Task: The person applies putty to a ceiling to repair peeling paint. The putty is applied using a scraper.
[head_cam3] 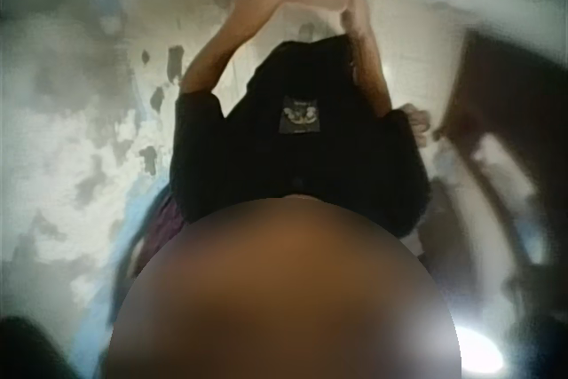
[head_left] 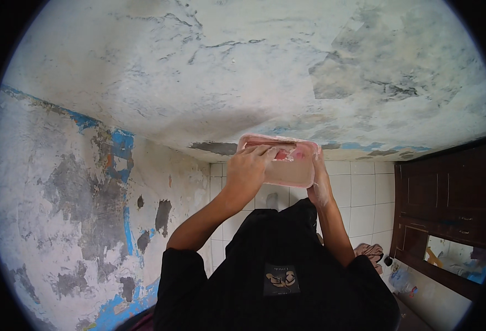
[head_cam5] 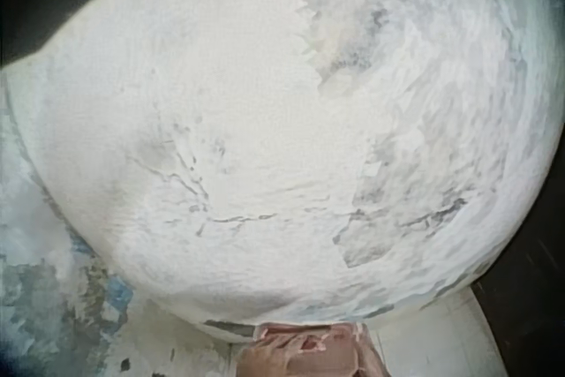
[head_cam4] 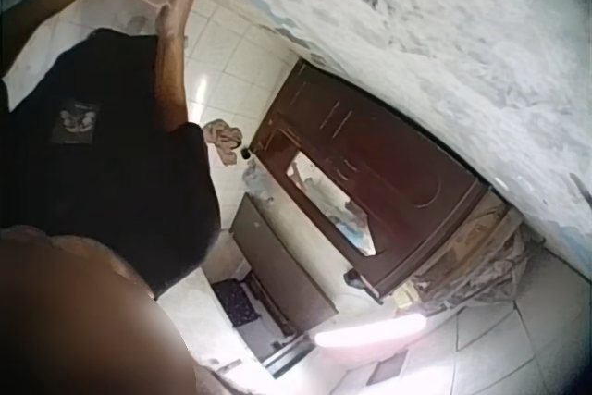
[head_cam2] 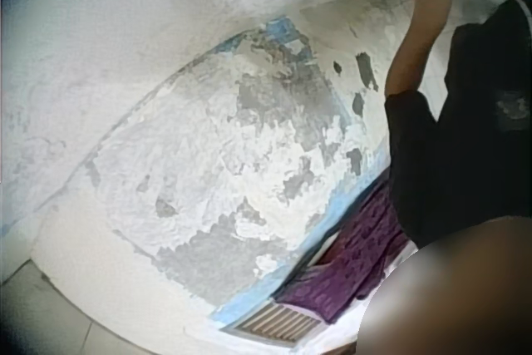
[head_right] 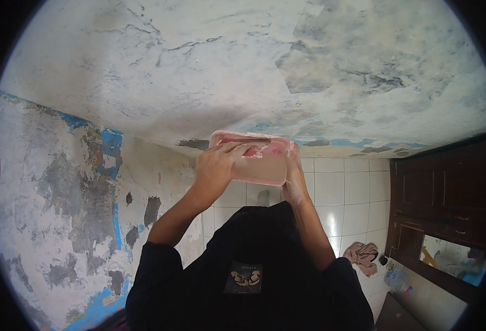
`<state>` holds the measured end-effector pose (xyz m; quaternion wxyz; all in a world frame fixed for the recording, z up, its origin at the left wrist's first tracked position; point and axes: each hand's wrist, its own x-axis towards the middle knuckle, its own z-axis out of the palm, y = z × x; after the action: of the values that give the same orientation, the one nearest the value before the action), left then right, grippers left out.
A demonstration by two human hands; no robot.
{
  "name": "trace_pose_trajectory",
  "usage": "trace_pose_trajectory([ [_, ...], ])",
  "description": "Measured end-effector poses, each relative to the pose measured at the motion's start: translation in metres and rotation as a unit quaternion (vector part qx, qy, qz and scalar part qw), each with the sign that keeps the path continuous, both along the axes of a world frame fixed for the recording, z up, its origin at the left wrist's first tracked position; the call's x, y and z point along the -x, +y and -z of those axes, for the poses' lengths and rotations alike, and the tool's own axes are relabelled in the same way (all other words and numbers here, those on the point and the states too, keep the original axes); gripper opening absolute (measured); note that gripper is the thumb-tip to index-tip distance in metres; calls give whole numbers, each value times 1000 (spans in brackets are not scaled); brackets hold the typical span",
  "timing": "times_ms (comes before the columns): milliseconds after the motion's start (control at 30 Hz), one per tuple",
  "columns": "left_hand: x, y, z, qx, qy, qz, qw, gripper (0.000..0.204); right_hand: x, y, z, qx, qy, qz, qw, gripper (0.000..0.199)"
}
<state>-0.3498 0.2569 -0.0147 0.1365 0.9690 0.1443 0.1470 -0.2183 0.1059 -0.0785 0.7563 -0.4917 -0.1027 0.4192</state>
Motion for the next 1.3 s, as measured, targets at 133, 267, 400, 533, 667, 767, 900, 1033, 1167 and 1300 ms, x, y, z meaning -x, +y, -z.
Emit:
trace_pose_trajectory([
  [133,9,-14,17,-26,8,17,999,44,2,-4,17,-5,-5,32,999,59],
  [267,12,-18,15,40,6,26,999,51,5,-8,20,-28,17,49,998,56],
  [400,3,-13,1,0,-63,-10,998,53,9,-8,7,-40,-3,53,998,53],
  [533,6,-19,12,-4,-30,-14,999,47,9,-8,11,-43,14,41,998,60],
  [667,10,-17,-8,86,126,27,988,41,9,-8,17,-27,6,50,998,57],
  [767,15,-2,-30,42,73,48,995,39,7,-7,17,-23,2,33,999,55],
  [900,13,10,-52,47,169,105,979,33,6,-7,15,-20,-6,5,1000,53],
  [1033,7,9,-16,39,198,157,967,29,11,-3,8,-26,47,27,998,53],
  [1167,-3,4,1,63,149,147,976,31,11,-2,11,-24,25,2,999,58],
  [1300,-11,9,-21,15,-6,136,991,16,9,-2,-11,-4,14,19,1000,58],
])
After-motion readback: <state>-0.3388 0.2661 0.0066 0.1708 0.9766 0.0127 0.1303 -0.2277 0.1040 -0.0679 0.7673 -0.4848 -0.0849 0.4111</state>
